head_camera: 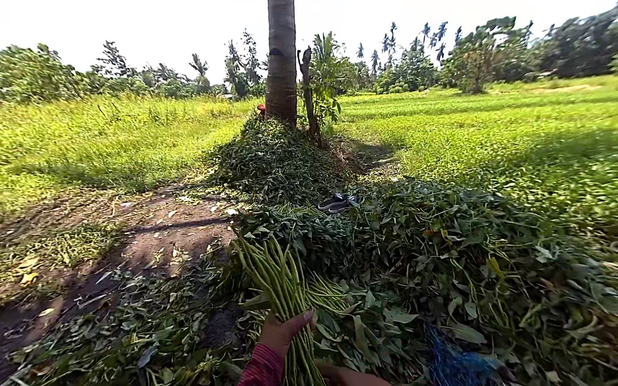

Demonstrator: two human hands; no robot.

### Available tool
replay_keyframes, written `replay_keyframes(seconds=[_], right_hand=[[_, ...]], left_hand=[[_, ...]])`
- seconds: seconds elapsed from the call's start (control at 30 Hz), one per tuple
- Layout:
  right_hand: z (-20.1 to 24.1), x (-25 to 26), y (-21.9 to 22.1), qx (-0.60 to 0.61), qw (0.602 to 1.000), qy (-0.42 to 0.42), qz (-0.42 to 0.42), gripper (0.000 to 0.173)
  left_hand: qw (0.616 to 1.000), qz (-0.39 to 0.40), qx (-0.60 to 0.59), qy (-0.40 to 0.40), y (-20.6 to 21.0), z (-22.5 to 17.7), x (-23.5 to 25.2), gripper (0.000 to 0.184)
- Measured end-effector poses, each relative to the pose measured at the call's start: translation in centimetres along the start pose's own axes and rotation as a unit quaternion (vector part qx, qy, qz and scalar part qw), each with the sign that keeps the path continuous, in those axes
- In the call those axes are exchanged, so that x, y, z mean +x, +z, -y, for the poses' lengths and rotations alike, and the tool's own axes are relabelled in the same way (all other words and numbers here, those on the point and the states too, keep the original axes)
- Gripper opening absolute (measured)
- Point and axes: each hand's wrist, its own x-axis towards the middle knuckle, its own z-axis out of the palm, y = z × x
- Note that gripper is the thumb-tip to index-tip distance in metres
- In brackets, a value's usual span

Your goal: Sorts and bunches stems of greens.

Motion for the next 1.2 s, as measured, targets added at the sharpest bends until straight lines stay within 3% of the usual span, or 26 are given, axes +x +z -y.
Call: replay_keyframes(seconds=[0.07,0.17,0.27,0.37,0.5,0.63,0.77,0.87,1.03,1.1,1.2], right_hand=[[-0.3,-0.8,-3.7,-0.001,0.999,0.033,-0.017,0.078],[0.6,-2.1,-6.8,0.088,0.981,-0.038,-0.171,0.082],[2.1,-1.8,-6.5,0.173,0.950,-0.150,-0.212,0.090],[2.3,-0.8,-4.8,0.242,0.916,-0.201,-0.249,0.076],[2.8,-0.3,-2.6,0.438,0.840,-0.141,-0.287,0.055],[4.1,-0.2,-2.1,0.536,0.776,-0.102,-0.316,0.050],[4.9,-0.4,-2.4,0.458,0.807,-0.134,-0.348,0.063],[4.7,-1.2,-3.1,0.356,0.859,-0.196,-0.311,0.075],[4.8,-2.7,-4.8,0.253,0.903,-0.285,-0.197,0.073],[4.3,-2.8,-5.0,0.266,0.901,-0.295,-0.172,0.071],[3.8,-2.2,-4.2,0.388,0.847,-0.258,-0.256,0.066]], left_hand=[[0.997,0.014,0.070,0.006,0.1,0.0,-0.5,0.051],[0.982,0.071,0.174,0.016,0.7,0.0,-1.7,0.055],[0.967,0.133,0.218,0.007,2.0,0.4,-2.9,0.054],[0.956,0.179,0.234,-0.008,3.1,1.1,-3.7,0.051],[0.947,0.227,0.224,-0.022,3.0,2.0,-3.8,0.051],[0.933,0.210,0.290,0.039,2.2,3.6,-3.0,0.061],[0.948,0.167,0.257,0.080,2.8,4.3,-3.5,0.055],[0.958,0.196,0.193,0.083,2.9,4.3,-3.9,0.045],[0.934,0.346,0.054,-0.078,2.3,4.1,-3.2,0.036],[0.934,0.336,0.073,-0.097,2.7,4.1,-3.3,0.035],[0.950,0.203,0.236,-0.022,4.1,3.8,-4.5,0.038]])
